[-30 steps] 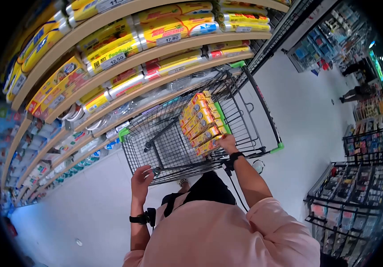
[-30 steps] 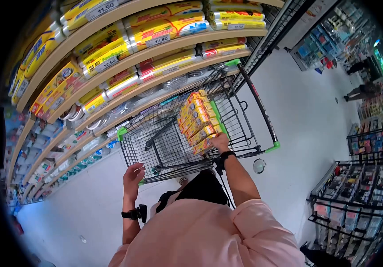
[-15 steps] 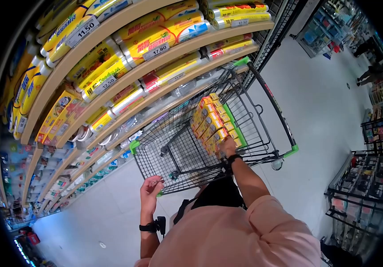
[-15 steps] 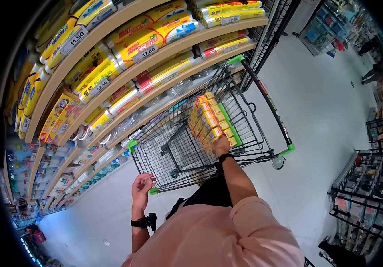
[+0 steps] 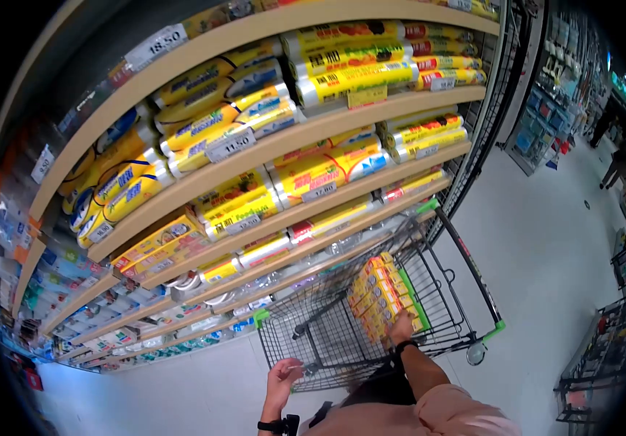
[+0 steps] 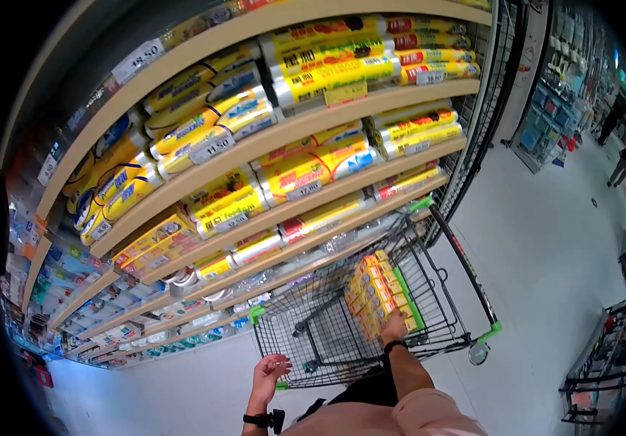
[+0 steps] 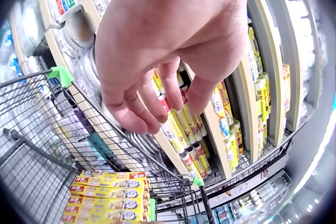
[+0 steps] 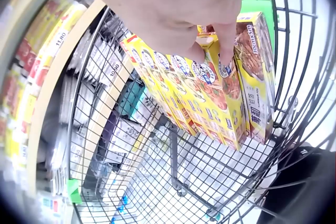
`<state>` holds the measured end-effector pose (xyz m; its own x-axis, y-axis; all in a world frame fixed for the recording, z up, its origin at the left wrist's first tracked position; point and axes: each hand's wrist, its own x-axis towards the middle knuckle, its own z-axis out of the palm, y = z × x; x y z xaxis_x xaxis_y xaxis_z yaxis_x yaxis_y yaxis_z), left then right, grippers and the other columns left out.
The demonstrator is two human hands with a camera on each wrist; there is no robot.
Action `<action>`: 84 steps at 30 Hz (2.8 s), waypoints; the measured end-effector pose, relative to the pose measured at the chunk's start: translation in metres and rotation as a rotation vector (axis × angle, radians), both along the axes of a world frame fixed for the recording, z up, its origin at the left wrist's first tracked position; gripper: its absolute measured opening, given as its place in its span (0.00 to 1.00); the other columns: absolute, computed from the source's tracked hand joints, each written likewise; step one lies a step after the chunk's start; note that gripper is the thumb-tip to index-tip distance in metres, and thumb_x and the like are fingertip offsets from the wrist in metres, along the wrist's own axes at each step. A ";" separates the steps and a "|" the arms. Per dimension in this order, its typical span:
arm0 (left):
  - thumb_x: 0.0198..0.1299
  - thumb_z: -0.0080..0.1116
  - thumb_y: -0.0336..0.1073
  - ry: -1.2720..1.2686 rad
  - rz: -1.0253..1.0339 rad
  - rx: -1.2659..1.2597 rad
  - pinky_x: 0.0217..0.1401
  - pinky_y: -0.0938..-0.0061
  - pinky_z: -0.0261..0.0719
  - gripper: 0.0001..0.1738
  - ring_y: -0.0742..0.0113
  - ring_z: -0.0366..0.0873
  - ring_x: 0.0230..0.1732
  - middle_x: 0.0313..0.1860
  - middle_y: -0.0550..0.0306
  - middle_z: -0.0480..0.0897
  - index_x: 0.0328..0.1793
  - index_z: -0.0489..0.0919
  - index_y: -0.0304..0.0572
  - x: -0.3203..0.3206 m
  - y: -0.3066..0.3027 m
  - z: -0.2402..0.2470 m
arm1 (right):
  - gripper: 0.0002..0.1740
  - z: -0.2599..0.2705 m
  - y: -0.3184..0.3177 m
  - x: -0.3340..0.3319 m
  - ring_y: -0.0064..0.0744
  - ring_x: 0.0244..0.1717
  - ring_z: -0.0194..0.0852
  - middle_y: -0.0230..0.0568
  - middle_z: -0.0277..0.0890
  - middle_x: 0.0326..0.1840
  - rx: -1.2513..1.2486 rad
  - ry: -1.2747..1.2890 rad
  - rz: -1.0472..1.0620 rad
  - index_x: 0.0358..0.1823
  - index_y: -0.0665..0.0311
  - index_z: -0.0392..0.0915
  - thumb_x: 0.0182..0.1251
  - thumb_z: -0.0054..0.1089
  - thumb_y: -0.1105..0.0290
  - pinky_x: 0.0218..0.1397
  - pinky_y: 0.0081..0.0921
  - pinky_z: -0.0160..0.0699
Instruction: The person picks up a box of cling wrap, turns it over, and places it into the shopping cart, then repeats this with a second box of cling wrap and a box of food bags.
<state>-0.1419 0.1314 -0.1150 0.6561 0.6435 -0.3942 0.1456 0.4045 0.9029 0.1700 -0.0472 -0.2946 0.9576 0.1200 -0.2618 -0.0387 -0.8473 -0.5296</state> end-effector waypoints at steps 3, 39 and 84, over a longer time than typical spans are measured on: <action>0.65 0.59 0.24 -0.024 0.040 0.018 0.50 0.69 0.84 0.10 0.61 0.83 0.48 0.48 0.52 0.83 0.52 0.77 0.34 0.000 0.002 0.000 | 0.37 0.029 -0.003 0.004 0.57 0.50 0.79 0.51 0.68 0.58 -0.119 0.068 0.053 0.54 0.60 0.72 0.38 0.82 0.70 0.51 0.46 0.82; 0.67 0.61 0.33 -0.234 0.377 0.021 0.46 0.71 0.84 0.09 0.66 0.84 0.42 0.43 0.54 0.84 0.49 0.79 0.36 0.197 -0.211 0.054 | 0.14 0.314 -0.018 0.307 0.33 0.43 0.84 0.42 0.85 0.38 0.921 -0.003 0.871 0.45 0.68 0.82 0.59 0.67 0.69 0.51 0.28 0.81; 0.66 0.59 0.30 -0.356 0.433 -0.062 0.43 0.68 0.81 0.08 0.61 0.81 0.40 0.41 0.50 0.82 0.49 0.77 0.36 0.167 -0.141 0.037 | 0.32 0.733 0.133 0.310 0.47 0.62 0.70 0.39 0.76 0.57 0.392 -1.827 0.973 0.62 0.55 0.74 0.54 0.73 0.70 0.68 0.44 0.61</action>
